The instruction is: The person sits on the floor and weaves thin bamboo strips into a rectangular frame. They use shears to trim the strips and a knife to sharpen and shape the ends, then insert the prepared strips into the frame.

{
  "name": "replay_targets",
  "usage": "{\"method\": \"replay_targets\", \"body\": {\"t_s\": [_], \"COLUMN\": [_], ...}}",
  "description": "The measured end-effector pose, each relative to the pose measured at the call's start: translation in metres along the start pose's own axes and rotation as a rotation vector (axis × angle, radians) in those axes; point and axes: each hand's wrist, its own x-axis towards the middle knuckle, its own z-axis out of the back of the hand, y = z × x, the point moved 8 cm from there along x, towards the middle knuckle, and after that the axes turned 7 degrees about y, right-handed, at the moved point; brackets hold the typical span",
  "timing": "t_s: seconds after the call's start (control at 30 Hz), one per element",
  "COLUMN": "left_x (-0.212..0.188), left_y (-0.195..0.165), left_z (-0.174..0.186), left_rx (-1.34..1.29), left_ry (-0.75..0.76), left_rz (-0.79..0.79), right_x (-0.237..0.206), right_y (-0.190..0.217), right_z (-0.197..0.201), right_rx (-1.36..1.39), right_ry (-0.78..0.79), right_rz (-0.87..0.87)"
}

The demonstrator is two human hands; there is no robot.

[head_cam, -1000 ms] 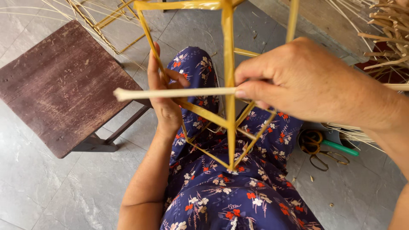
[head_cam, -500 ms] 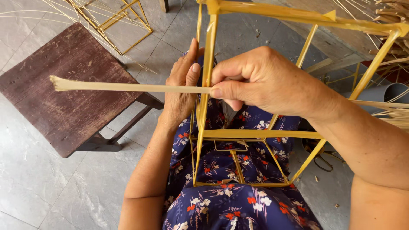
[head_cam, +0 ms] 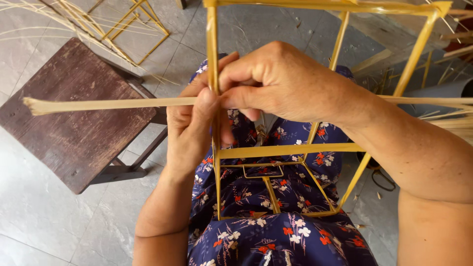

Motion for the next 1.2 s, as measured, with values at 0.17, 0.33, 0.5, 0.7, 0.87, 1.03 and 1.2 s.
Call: {"method": "replay_targets", "body": {"t_s": [0.17, 0.33, 0.5, 0.7, 0.87, 1.03, 1.2], "left_x": [0.006, 0.0, 0.001, 0.002, 0.006, 0.004, 0.004], "left_y": [0.001, 0.007, 0.014, 0.023, 0.022, 0.019, 0.02], "left_z": [-0.008, -0.009, 0.012, 0.015, 0.005, 0.001, -0.001], "left_rx": [0.126, 0.152, 0.023, -0.025, 0.045, 0.082, 0.091], "left_ry": [-0.065, -0.028, -0.074, -0.099, -0.101, -0.115, -0.117], "left_rz": [-0.061, -0.137, -0.224, -0.229, -0.245, -0.236, -0.227], "right_x": [-0.01, -0.042, -0.109, -0.198, -0.227, -0.221, -0.21], "right_y": [-0.002, -0.02, -0.051, -0.087, -0.111, -0.115, -0.133], "right_z": [0.005, 0.011, 0.048, 0.082, 0.097, 0.099, 0.098], "right_rx": [-0.087, -0.11, -0.152, -0.029, -0.114, -0.08, 0.043], "right_ry": [-0.046, -0.009, -0.099, -0.271, -0.345, -0.309, -0.24], "right_rz": [-0.048, -0.22, -0.461, -0.466, -0.599, -0.513, -0.455]}}
